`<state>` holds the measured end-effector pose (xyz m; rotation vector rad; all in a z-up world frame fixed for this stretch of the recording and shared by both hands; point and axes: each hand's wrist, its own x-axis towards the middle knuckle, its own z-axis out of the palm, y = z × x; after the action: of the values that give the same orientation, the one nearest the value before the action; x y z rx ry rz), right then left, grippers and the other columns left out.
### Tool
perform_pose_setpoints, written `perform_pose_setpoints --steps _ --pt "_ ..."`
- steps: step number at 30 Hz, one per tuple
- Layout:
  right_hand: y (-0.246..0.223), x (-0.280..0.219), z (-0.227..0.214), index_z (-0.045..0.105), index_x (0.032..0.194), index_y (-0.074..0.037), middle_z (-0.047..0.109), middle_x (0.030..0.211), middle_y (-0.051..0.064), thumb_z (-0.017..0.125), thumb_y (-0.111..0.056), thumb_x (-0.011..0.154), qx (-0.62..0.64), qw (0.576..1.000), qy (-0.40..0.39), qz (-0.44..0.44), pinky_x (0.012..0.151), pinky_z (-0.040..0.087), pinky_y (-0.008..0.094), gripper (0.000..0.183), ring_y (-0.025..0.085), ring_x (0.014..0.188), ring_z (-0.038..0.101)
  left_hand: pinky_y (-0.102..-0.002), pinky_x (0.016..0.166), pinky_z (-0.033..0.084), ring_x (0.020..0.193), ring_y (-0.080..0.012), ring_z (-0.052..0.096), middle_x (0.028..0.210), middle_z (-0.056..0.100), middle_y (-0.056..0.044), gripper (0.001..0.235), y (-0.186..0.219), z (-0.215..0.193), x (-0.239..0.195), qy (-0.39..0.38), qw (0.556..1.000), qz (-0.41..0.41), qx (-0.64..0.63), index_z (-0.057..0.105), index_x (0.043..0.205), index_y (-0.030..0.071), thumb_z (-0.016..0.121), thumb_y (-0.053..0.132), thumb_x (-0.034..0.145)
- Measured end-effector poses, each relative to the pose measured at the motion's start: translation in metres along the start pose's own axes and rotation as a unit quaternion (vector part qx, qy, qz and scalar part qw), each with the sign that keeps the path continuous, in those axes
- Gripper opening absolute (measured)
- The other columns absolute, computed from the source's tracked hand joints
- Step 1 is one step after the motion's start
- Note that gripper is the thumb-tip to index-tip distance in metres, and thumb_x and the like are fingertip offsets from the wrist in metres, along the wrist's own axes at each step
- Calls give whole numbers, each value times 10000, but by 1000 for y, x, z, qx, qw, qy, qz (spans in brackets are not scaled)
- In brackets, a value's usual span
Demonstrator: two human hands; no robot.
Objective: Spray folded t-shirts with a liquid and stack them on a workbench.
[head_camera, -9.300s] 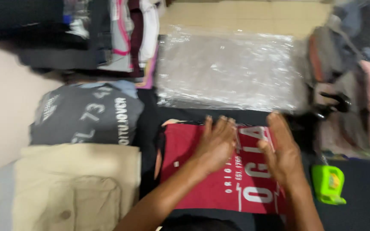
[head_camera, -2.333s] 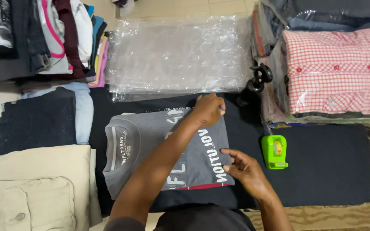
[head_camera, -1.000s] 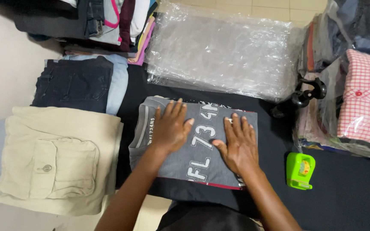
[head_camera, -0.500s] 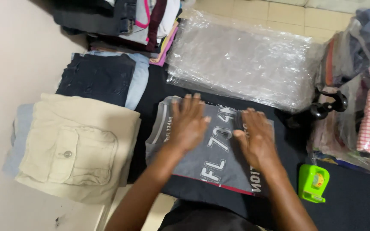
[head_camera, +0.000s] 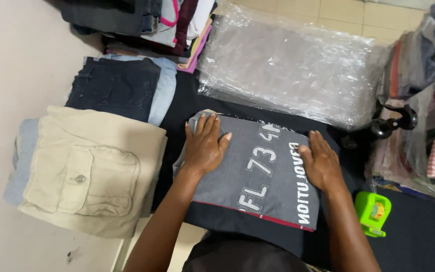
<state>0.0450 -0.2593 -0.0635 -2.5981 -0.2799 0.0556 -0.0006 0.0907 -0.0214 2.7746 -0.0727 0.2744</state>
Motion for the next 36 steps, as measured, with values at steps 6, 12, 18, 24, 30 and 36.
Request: perform_pose_setpoints --steps 6,12,18,24,30,36 --pt "-6 -47 -31 482 1481 53 466 1537 290 448 -491 1053 -61 995 81 27 1181 307 562 693 487 1427 408 -756 1138 138 1462 -416 352 1540 474 -206 616 2 -1 -2 20 999 22 20 542 1408 -39 506 441 1023" --pt "-118 -71 -34 499 1466 33 440 1532 303 581 -455 969 -34 982 113 -147 1182 265 579 702 501 1450 373 -729 1148 134 1480 -430 312 1590 381 -217 635 64 -10 -24 22 993 116 22 487 1468 4 531 442 1011" --pt "-134 -93 3 491 1483 -68 403 1587 212 575 -526 947 -67 983 39 -164 1186 220 587 710 444 1486 291 -670 1163 166 1494 -363 305 1603 363 -150 675 65 -21 -45 -50 992 113 9 469 1503 101 566 475 949" --pt "-80 -132 7 462 1500 -65 324 1594 241 544 -555 939 -122 986 45 -103 1186 195 590 749 453 1499 232 -653 1193 183 1514 -356 305 1628 348 -139 679 20 -19 -65 6 994 109 23 451 1522 143 557 515 964" --pt "-25 -168 9 368 1542 -66 284 1636 249 607 -488 915 -58 989 53 -125 1194 199 572 793 457 1522 193 -674 1189 135 1529 -358 275 1656 322 -160 710 -11 -7 -80 -2 995 86 58 415 1561 136 527 503 963" --pt "10 -158 7 166 1625 -45 301 1656 224 575 -492 965 467 878 23 106 1207 281 481 896 343 1524 333 -678 1197 71 1546 -383 217 1670 270 -164 663 15 -7 -70 -7 992 68 103 407 1552 123 495 487 1006"
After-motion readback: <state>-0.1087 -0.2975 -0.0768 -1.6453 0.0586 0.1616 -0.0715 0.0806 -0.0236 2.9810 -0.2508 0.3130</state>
